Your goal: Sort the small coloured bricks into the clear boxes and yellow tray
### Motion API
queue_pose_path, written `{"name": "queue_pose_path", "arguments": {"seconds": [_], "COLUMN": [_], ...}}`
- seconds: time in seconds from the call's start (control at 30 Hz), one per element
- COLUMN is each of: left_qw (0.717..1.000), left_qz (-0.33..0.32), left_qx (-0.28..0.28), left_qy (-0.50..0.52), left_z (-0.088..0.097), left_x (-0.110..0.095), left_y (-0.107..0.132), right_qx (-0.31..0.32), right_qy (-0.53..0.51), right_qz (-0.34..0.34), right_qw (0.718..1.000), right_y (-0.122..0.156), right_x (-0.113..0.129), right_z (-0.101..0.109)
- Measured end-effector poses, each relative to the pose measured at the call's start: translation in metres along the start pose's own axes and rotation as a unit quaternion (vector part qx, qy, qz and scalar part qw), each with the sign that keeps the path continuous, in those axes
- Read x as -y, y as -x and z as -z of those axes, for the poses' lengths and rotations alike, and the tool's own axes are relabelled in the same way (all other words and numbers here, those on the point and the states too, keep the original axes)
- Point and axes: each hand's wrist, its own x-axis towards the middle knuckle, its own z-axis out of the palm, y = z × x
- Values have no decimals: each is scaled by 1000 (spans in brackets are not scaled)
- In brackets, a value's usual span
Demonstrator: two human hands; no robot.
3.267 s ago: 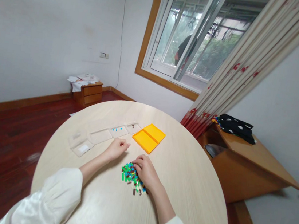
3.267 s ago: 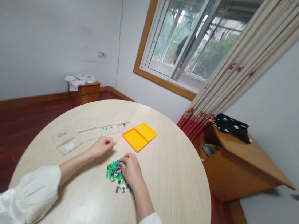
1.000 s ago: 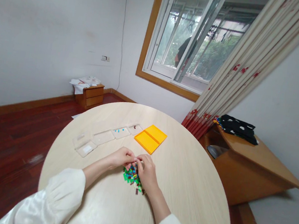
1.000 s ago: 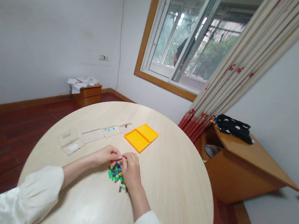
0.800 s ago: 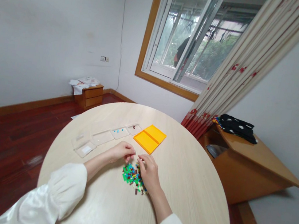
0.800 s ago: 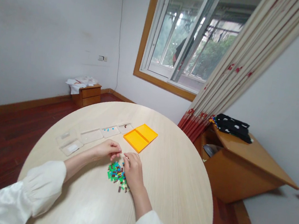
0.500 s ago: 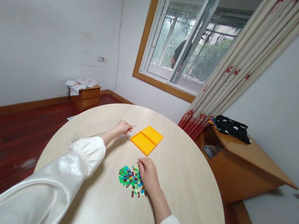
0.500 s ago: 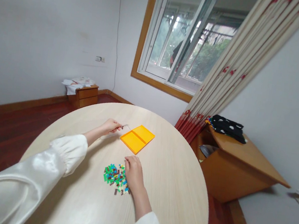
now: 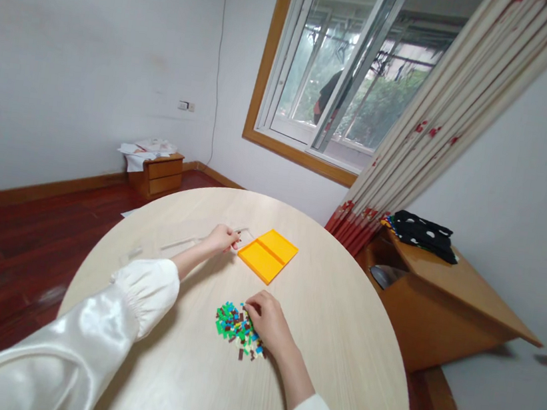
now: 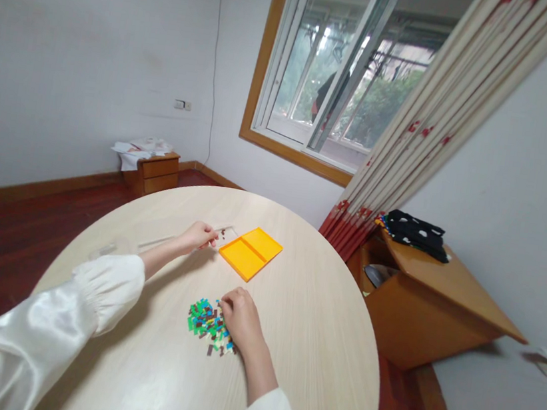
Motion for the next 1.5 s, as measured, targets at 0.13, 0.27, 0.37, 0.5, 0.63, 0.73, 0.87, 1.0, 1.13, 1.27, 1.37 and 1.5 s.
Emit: {"name": "queue_pose_path", "arguments": {"seconds": [0.13,0.27,0.37,0.5,0.63,0.73,0.87,1.0,1.13,1.27,1.37,1.5], "left_qw": [999,996,992,982,977,974,967,968,969,968,966,963], "left_qz": [-9,-3,9,12,-3,6,22,21,2,-14,-14,-6], "left_qx": [47,83,88,60,46,55,68,70,132,193,203,202], "left_qy": [-1,27,92,178,208,219,245,239,207,161,159,176], "left_z": [-2,-5,-8,-13,-17,-18,-16,-15,-18,-22,-23,-24], "left_x": [8,25,39,52,59,64,66,63,60,58,56,56], "left_y": [36,69,81,84,82,82,83,87,95,102,104,105], "right_qx": [-2,9,24,25,24,21,9,-31,-77,-88,-82,-63], "right_qy": [-13,-34,-51,-61,-53,-41,-23,-36,-70,-75,-74,-71], "right_qz": [-25,-31,-37,-40,-38,-41,-32,-4,28,45,44,51], "right_qw": [1000,999,998,997,998,998,999,999,994,992,993,994], "right_y": [-1,0,1,2,2,2,3,2,0,0,2,3], "right_x": [0,-4,-7,-8,-2,1,2,2,9,16,18,21], "right_z": [-2,0,5,9,6,2,-2,0,2,-1,-4,-6]}}
